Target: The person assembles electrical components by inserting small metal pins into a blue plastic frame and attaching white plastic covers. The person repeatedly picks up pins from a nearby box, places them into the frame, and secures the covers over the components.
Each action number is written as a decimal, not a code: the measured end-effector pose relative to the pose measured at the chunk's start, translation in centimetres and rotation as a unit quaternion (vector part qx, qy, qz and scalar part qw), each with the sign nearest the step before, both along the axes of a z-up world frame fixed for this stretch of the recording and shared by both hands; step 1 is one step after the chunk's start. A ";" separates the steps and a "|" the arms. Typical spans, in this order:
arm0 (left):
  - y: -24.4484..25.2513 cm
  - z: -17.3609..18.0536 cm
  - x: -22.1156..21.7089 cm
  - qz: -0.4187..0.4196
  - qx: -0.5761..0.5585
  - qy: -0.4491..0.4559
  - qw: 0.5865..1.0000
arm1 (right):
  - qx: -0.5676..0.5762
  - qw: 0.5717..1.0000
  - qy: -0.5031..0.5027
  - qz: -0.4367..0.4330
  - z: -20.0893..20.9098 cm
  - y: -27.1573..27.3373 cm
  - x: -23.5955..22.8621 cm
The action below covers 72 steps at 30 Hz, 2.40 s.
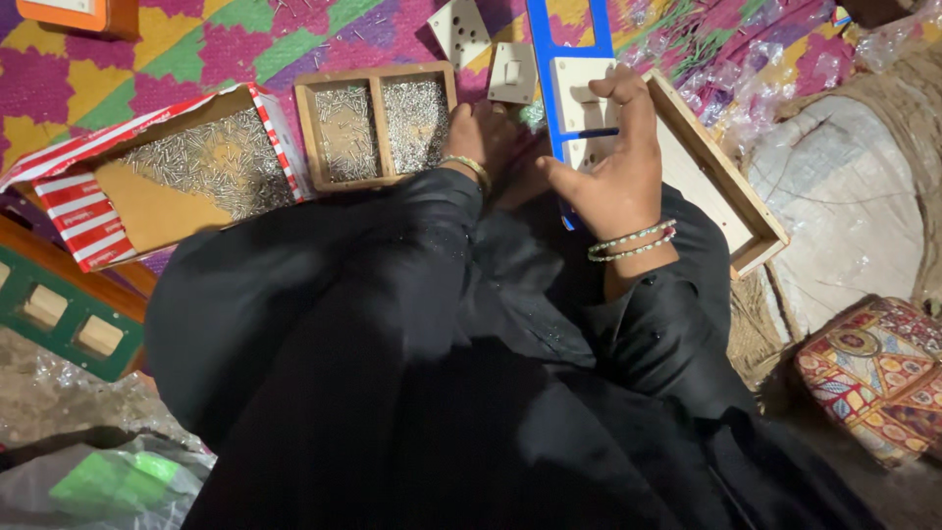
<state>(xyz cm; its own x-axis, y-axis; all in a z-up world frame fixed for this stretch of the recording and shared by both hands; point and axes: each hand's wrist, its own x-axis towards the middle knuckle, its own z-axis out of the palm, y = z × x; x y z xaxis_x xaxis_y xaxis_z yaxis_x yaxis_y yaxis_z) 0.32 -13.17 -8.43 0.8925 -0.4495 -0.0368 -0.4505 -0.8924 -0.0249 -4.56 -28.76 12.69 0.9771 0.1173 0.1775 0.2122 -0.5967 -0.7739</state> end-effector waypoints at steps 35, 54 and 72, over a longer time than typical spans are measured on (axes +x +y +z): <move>7.5 17.2 -8.1 0.009 -0.443 -0.007 0.897 | -0.104 0.976 -0.047 0.183 0.1 4.3 -2.7; 7.4 19.7 -9.2 -0.045 -0.327 -0.113 0.937 | -0.107 0.983 -0.058 0.137 -0.2 4.3 -2.1; 10.4 15.2 -6.0 0.151 -0.490 -0.012 0.859 | -0.079 0.991 -0.047 0.098 -0.5 3.3 -1.8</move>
